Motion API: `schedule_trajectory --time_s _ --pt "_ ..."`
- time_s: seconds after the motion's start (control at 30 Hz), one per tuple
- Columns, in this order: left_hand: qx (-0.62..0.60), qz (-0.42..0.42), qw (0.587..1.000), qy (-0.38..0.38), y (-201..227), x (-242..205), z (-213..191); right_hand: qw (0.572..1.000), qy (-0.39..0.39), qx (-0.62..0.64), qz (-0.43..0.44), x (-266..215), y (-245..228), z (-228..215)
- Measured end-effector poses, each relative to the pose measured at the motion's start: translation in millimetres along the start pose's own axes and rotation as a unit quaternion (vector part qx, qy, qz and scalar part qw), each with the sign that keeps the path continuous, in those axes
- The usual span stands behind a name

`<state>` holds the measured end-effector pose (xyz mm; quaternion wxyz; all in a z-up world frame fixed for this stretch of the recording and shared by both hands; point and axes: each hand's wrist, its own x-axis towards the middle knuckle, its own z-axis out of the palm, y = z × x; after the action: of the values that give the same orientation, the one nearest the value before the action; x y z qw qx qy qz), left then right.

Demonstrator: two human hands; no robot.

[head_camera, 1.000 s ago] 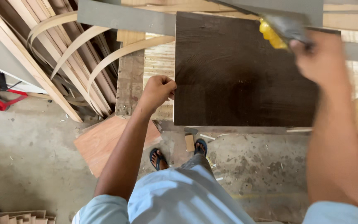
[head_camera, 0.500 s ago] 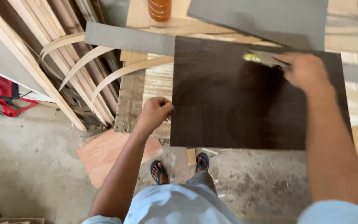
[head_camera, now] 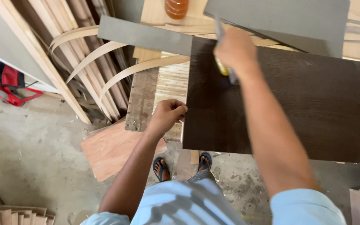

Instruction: The person pours a brown liquid from a plastic bottle onto a dark rectangular board and spreads it evenly using a yellow plastic scraper. They repeat this process on a second board, ensuring full coverage of the surface.

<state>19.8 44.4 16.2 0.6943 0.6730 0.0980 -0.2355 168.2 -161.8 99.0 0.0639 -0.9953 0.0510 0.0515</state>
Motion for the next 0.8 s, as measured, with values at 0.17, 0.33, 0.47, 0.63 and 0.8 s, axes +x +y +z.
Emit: schedule_trajectory --time_s 0.17,0.33,0.47,0.63,0.8 --pt "-0.018 0.015 1.0 -0.001 -19.1 7.2 0.2 0.991 -0.053 0.121 0.004 -6.8 -82.8 -2.9" --pt "0.026 0.02 0.999 0.023 -4.8 -4.0 3.9 0.929 -0.002 0.368 0.045 -34.9 -67.0 -15.2" --pt "0.021 0.052 0.998 0.04 -39.6 32.6 4.2 0.919 0.077 0.378 0.082 -85.5 14.3 -73.8" --pt "0.062 0.024 0.997 0.035 3.4 2.2 4.1 0.993 0.093 0.044 -0.066 -152.0 126.5 -44.7" --pt "0.061 0.008 0.997 0.047 5.5 2.6 6.6 0.986 0.001 -0.119 -0.113 -169.7 152.6 -5.7"
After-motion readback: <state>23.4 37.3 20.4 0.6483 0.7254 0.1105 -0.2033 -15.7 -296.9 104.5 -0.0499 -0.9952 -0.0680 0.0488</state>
